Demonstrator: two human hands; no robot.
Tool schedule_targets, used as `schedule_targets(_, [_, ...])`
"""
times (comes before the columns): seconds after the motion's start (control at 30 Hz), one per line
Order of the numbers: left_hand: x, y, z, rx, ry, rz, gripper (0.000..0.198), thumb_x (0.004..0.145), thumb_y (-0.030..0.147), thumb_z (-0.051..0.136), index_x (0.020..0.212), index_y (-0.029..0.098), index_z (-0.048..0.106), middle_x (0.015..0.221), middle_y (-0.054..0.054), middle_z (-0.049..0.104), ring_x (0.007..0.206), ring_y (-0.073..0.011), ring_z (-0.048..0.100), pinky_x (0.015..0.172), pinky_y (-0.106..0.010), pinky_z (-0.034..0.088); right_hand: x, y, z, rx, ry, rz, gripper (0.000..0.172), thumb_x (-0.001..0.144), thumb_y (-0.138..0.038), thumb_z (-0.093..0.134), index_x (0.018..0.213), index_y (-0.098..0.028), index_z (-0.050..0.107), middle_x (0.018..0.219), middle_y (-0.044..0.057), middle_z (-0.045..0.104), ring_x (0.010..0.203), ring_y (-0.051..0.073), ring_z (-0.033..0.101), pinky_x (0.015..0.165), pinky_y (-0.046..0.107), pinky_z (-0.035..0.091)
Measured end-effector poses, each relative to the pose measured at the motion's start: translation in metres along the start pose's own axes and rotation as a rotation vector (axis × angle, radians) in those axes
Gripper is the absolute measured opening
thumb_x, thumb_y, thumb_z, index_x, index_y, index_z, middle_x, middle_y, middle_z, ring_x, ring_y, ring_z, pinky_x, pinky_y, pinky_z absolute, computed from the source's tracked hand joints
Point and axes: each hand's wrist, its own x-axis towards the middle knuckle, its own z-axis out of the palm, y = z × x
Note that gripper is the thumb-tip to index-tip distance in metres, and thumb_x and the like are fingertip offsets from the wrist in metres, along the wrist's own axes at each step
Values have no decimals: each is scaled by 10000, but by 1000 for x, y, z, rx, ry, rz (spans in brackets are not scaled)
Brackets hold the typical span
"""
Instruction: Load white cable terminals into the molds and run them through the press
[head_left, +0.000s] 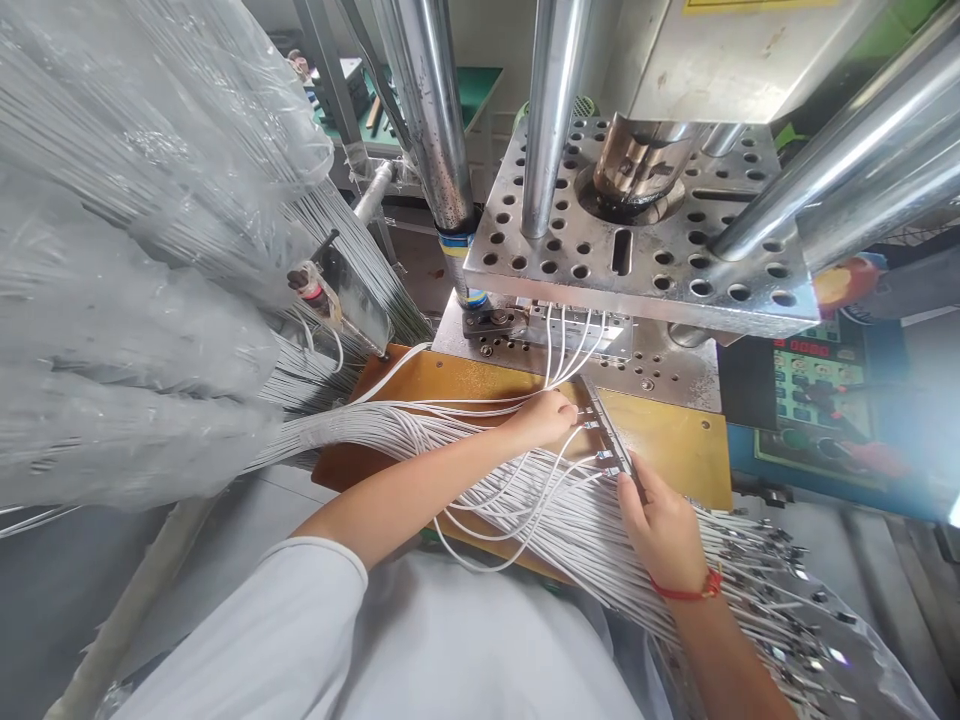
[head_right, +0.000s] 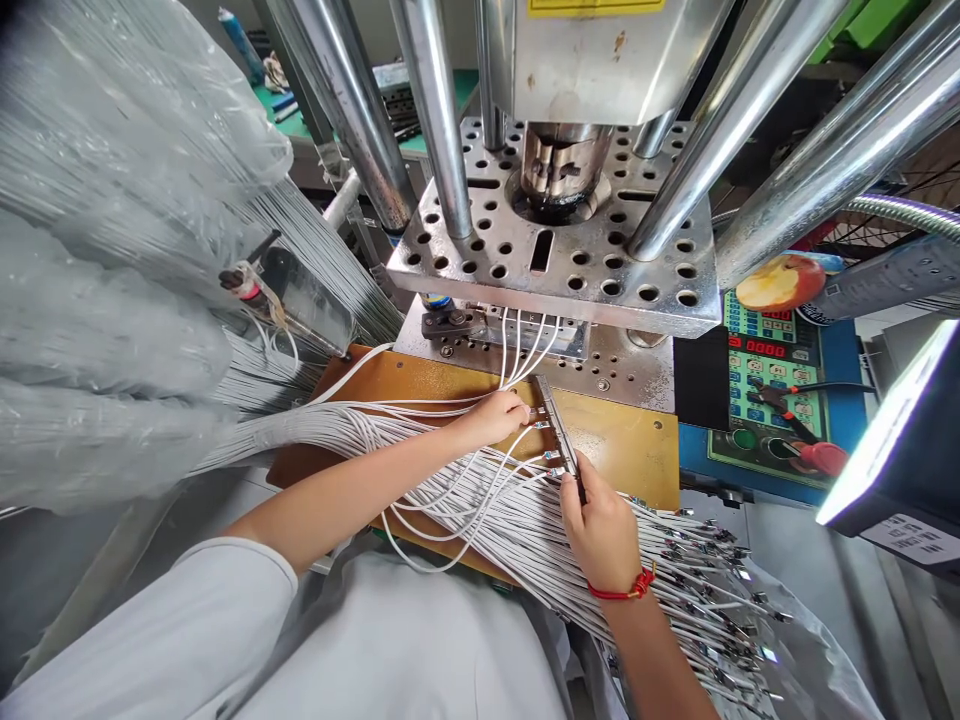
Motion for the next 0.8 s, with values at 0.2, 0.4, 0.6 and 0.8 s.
schedule_targets(0.2, [-2, 5, -2, 32, -19, 10, 278, 736, 272, 372, 618, 136, 584, 564, 5, 511, 536, -94, 434, 539, -211, 325, -1, 2, 3, -58, -4, -25, 393, 835, -335, 326, 1133, -147, 500, 817, 71, 637, 700, 178, 592, 576, 231, 396])
schedule_targets(0.4, [-8, 11, -5, 84, 16, 26, 294, 731, 277, 361, 587, 126, 569, 506, 9, 460, 503, -96, 397, 484, -215, 277, -3, 0, 4, -101, 29, -41, 394, 841, -334, 314, 1116, -130, 509, 854, 76, 636, 690, 175, 593, 568, 234, 394])
schedule_targets(0.6, [-4, 8, -1, 68, -9, 21, 296, 737, 279, 358, 646, 124, 592, 554, -1, 512, 524, -98, 435, 504, -213, 310, -4, 4, 9, -169, 65, -122, 384, 839, -320, 337, 1126, -118, 492, 792, 72, 637, 623, 165, 582, 525, 234, 375])
schedule_targets(0.8, [-4, 14, -3, 175, -62, -32, 268, 745, 215, 357, 646, 126, 589, 607, -26, 559, 558, -110, 486, 538, -216, 359, -10, 0, 13, -259, 148, -309, 403, 827, -297, 359, 1088, -17, 484, 584, 64, 585, 480, 145, 523, 464, 243, 344])
